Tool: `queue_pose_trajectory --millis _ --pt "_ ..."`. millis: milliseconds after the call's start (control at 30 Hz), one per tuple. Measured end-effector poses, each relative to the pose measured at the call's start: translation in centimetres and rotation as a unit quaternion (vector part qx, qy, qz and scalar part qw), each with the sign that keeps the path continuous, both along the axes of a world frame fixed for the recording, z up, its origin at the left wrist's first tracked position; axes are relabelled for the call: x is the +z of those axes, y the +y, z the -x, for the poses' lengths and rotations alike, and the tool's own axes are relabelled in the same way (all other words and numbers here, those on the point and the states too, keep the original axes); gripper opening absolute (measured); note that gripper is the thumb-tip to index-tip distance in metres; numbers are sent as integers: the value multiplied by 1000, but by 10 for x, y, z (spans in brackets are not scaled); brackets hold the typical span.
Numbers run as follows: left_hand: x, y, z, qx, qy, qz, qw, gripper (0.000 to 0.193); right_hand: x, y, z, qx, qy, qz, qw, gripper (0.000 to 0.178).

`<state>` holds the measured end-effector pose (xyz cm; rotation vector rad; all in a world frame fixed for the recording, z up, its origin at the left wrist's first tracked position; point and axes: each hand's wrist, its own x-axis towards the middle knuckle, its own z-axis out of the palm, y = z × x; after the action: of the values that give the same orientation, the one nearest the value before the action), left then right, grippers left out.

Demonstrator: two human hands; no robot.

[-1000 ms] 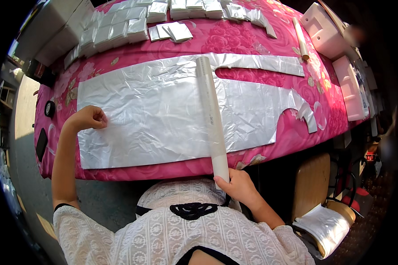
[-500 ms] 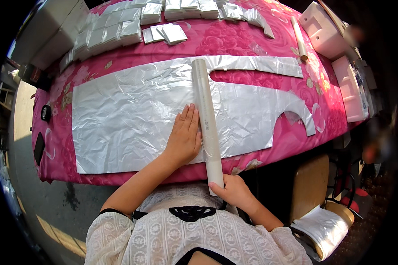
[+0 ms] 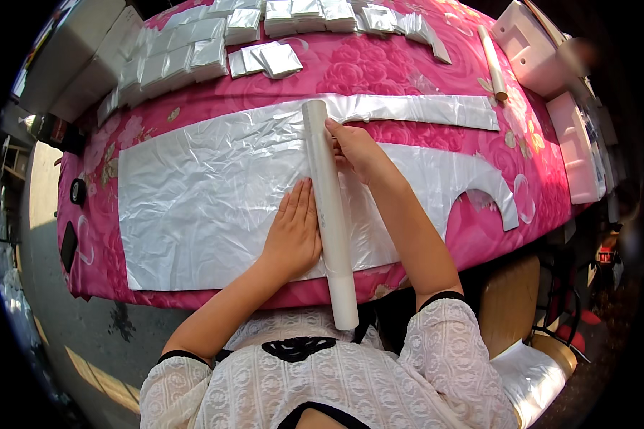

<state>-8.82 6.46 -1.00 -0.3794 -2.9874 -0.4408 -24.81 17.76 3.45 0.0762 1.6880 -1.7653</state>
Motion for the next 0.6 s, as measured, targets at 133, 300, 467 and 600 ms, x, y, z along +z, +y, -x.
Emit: queue_pose_trajectory --millis 133,300,467,600 --pt "-1 1 0 6 -1 -5 1000 59 -38 -3 36 -188 -78 265 942 31" --pt "-1 -1 -4 5 -10 -24 1000 60 -27 71 106 -314 -11 418 853 19" --pt "0 2 0 -5 -3 -42 999 61 8 213 156 -245 60 515 819 28" --pt "0 1 -2 2 -2 -47 999 60 87 146 98 -257 231 409 845 29"
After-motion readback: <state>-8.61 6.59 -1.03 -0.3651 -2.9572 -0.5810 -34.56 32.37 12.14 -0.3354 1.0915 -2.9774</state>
